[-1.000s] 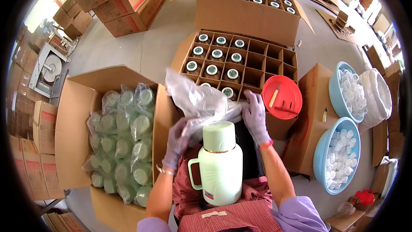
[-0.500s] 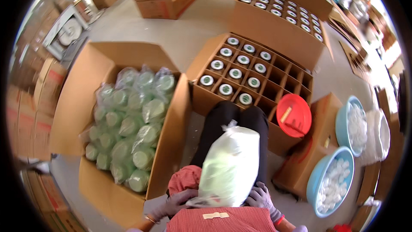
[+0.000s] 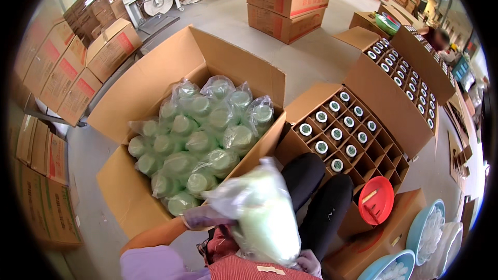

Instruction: The person assembles light green thermos flasks by inserting inner components and sealing them with caps. They then wrap each flask in plastic, place them into a cardboard box, and seal the box with tape.

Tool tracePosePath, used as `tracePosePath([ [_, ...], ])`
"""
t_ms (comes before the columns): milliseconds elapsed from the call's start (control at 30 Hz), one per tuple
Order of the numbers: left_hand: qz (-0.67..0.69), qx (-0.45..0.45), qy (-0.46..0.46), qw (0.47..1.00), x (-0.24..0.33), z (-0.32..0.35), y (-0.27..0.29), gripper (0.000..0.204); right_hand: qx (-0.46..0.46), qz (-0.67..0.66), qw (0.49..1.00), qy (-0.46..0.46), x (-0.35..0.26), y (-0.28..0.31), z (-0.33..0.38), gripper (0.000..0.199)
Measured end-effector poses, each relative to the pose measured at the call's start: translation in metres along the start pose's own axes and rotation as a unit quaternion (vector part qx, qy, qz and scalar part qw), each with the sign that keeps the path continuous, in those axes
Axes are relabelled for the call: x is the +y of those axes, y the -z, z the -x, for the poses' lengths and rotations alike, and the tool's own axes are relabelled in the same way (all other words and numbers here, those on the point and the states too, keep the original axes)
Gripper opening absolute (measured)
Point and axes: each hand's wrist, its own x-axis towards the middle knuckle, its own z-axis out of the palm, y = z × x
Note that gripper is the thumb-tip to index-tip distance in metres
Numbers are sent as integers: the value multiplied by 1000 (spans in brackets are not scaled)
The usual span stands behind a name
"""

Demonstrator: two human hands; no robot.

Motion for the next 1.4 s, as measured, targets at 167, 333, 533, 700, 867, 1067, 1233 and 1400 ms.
tracePosePath([
  [167, 515, 71, -177, 836, -62, 26, 0, 56, -10, 28, 928, 370, -114, 18, -157, 40],
  [333, 495, 232, -427, 720, -20, -32, 135, 34, 106, 331, 832, 433, -192, 20, -345, 46],
  [533, 332, 459, -555, 609, 97, -102, 354, 30, 217, 454, 769, 394, -240, 82, -471, 60],
  [700, 368, 550, -467, 586, 92, -191, 458, 33, 162, 310, 863, 364, -230, 80, -506, 26],
  [867, 94, 689, -192, 692, 83, -237, 476, 16, 177, 321, 862, 350, -230, 80, -505, 24],
  [1067, 128, 559, -191, 797, 81, -180, 524, 37, 188, 307, 859, 363, -234, 73, -500, 23],
  [1233, -145, 791, -391, 448, 132, -50, 512, 39, 203, 363, 830, 372, -227, 75, -491, 28],
  [1400, -217, 714, -316, 586, 95, 66, 457, 36, -130, 457, 761, 443, -169, -17, -441, 60],
])
